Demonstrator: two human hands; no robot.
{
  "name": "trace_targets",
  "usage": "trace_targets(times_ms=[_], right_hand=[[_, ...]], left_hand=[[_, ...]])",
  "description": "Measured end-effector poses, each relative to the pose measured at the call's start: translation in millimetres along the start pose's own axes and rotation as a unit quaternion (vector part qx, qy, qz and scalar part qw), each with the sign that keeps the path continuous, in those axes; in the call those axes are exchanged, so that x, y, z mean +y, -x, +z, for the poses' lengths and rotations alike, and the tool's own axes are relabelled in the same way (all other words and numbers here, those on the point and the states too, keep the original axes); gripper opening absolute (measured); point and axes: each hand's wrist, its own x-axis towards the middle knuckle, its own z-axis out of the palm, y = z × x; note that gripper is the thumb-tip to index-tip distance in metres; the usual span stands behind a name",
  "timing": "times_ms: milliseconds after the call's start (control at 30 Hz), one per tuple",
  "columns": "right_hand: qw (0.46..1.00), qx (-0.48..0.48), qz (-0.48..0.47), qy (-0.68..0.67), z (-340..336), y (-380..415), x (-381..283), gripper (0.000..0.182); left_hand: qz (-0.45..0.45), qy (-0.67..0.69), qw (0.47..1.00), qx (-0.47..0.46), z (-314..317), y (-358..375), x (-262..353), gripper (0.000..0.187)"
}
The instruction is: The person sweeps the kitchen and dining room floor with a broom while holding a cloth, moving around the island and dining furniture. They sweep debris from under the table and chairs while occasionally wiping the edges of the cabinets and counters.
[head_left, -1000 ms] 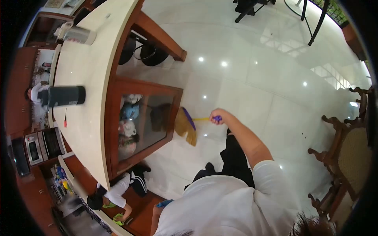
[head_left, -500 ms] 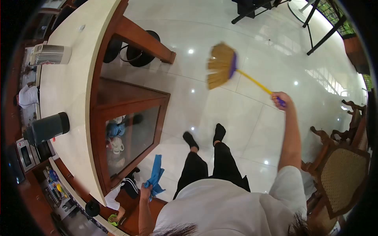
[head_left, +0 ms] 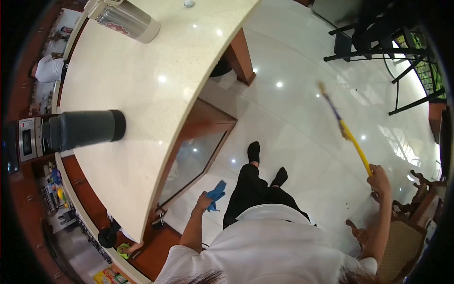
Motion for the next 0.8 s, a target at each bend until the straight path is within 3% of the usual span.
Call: trace_targets(times_ms=[67,167,233,300,333,367,400,433,467,500,533,567,633,700,733,767,800], right_hand=[[0.989,-0.143,0.026,-0.023,-53.7,27.3,-95.6,0.033],[0.958,-0.079,-0.265,0.071,-27.4,-17.8,-146.8,0.045],[0.926,-0.095,-0.366,0.015,-2.4,-55.7,-209.1,0.047],[0.911,-0.215,-0.348,-0.048,29.5,-105.7,-281.7,0.045],[0.876,-0.208,-0.43,-0.065,53.0,-136.0,-317.4,0.044],[0.842,-0.128,-0.517,-0.086,115.1,-188.0,-351.5,0.042],[0.861,-0.175,-0.455,-0.144,115.8,-185.8,-397.9,0.019],[0.868,-0.109,-0.484,-0.026,164.9,-220.1,-449.2,0.019],[0.842,-0.032,-0.525,-0.123,237.8,-254.9,-479.1,0.023],[0.863,-0.028,-0.504,0.009,210.6,-226.2,-493.5,0.028],[0.912,-0.102,-0.395,-0.042,229.5,-232.7,-516.4,0.029],[0.918,-0.135,-0.37,-0.038,249.6,-235.8,-523.8,0.03],[0.923,-0.171,-0.341,-0.042,255.3,-244.2,-506.3,0.031],[0.94,-0.203,-0.236,-0.138,240.8,-238.3,-457.1,0.032],[0.951,-0.107,-0.275,-0.094,284.6,-260.5,-430.3,0.028],[0.953,-0.123,-0.212,-0.178,301.8,-284.6,-390.7,0.025],[0.967,-0.131,-0.164,-0.145,324.7,-308.6,-346.9,0.025]], left_hand=[[0.001,0.032,0.999,-0.017,-12.2,-27.6,6.7,0.035],[-0.002,0.109,0.993,-0.043,-41.1,-31.8,56.9,0.027],[0.012,0.13,0.99,-0.054,-68.8,-14.0,115.1,0.024],[0.041,0.165,0.984,-0.056,-77.0,-26.5,137.7,0.027],[0.063,0.211,0.974,-0.048,-77.6,-31.4,153.0,0.03],[0.085,0.228,0.969,-0.047,-84.5,-21.6,180.6,0.037],[0.09,0.214,0.97,-0.067,-81.2,-30.5,192.2,0.037],[0.136,0.228,0.963,-0.042,-79.6,-41.3,200.7,0.034],[0.179,0.246,0.953,-0.013,-77.4,-45.4,205.5,0.032],[0.159,0.26,0.952,-0.025,-82.9,-34.8,229.4,0.033],[0.162,0.253,0.953,-0.032,-82.0,-35.8,244.3,0.033],[0.161,0.286,0.944,-0.031,-82.4,-34.1,253.7,0.035],[0.158,0.309,0.937,-0.032,-71.9,-52.7,271.0,0.036],[0.178,0.264,0.948,-0.003,-61.8,-71.6,276.4,0.039],[0.182,0.256,0.949,-0.009,-56.1,-74.2,282.6,0.039],[0.174,0.278,0.945,-0.004,-51.2,-73.9,288.9,0.037],[0.167,0.301,0.939,0.002,-46.3,-73.5,295.9,0.036]])
